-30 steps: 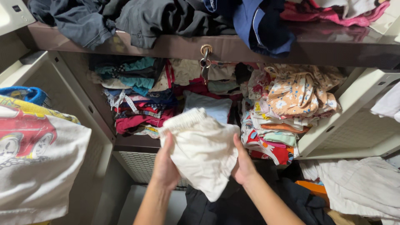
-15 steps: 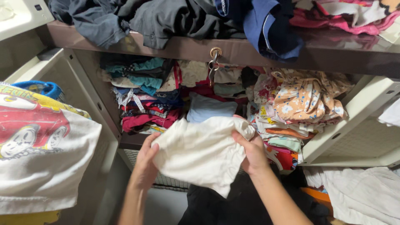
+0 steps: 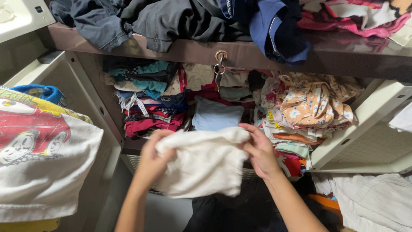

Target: The person organizes infant and children's clothing in a wardrobe, handling items including shorts, shirts, and underwear one at a time and placing them onto different shelves and into a basket.

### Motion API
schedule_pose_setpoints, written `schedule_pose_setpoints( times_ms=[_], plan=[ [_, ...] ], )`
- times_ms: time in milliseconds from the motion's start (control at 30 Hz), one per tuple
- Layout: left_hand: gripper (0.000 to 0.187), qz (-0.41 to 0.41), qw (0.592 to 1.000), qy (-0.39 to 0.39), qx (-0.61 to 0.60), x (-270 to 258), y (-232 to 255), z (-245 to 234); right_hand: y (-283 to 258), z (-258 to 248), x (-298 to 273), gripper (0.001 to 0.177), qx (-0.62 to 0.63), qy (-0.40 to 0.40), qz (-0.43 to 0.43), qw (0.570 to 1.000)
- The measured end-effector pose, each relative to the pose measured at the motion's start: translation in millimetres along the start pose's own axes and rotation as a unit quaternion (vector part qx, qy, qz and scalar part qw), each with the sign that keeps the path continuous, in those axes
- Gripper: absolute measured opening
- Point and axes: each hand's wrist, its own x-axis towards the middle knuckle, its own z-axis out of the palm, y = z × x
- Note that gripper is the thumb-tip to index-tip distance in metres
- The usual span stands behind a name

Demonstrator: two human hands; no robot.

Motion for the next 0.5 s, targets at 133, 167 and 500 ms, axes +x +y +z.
schedule_pose_setpoints(
  times_ms=[133,167,500],
  plan=[
    [0.039,0.011,0.997,0.072,0.037,9,20,-14,21,-14,-3,0.050,-0.097,0.075,-0.058,0.991],
    [0.043,-0.090,0.982,0.089,0.140,12,27,-13,23,-5,-7,0.050,-0.210,0.132,-0.105,0.963],
    [0.077,0.154,0.971,-0.023,0.183,33,68,89,105,108,-58,0.086,-0.421,0.017,-0.374,0.826]
  ],
)
